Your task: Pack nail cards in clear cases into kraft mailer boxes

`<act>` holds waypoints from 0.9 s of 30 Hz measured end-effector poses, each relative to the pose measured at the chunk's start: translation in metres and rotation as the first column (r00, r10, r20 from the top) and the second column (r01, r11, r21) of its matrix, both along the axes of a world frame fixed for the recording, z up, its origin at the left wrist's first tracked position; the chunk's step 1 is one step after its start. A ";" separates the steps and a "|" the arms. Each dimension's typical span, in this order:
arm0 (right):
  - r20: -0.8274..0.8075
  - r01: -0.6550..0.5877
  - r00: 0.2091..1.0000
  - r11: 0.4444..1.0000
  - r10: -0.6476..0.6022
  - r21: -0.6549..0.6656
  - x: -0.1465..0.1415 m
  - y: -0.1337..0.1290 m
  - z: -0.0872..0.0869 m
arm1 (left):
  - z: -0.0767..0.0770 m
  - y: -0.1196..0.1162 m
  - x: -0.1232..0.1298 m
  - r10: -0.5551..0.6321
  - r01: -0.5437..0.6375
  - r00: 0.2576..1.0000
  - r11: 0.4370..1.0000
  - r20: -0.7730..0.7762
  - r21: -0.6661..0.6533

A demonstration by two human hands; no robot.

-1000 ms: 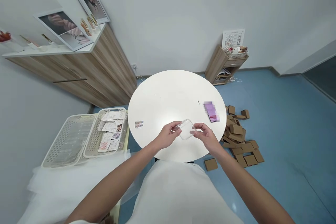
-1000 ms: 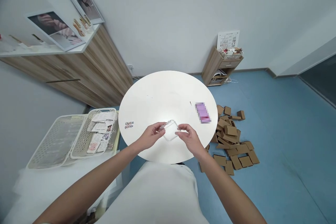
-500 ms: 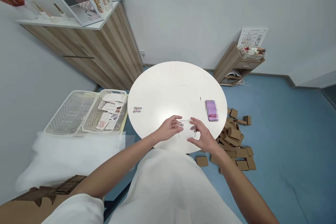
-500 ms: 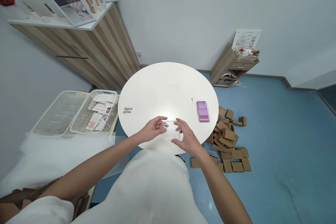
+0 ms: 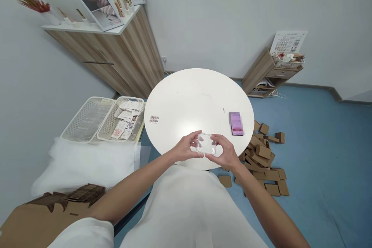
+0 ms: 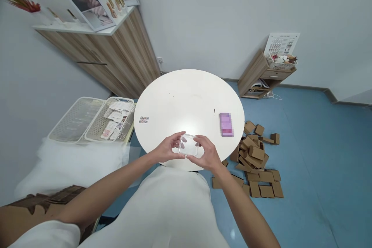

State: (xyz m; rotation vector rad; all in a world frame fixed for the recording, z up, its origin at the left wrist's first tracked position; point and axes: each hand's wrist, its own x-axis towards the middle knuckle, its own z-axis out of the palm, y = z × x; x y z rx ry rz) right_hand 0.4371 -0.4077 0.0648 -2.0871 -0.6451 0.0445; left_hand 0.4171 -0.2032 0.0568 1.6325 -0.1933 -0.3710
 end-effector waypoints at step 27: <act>0.088 0.015 0.996 0.992 -0.026 0.124 -0.006 0.012 -0.003 | 0.016 0.008 -0.014 0.053 -0.062 0.997 0.987 -0.064 -0.147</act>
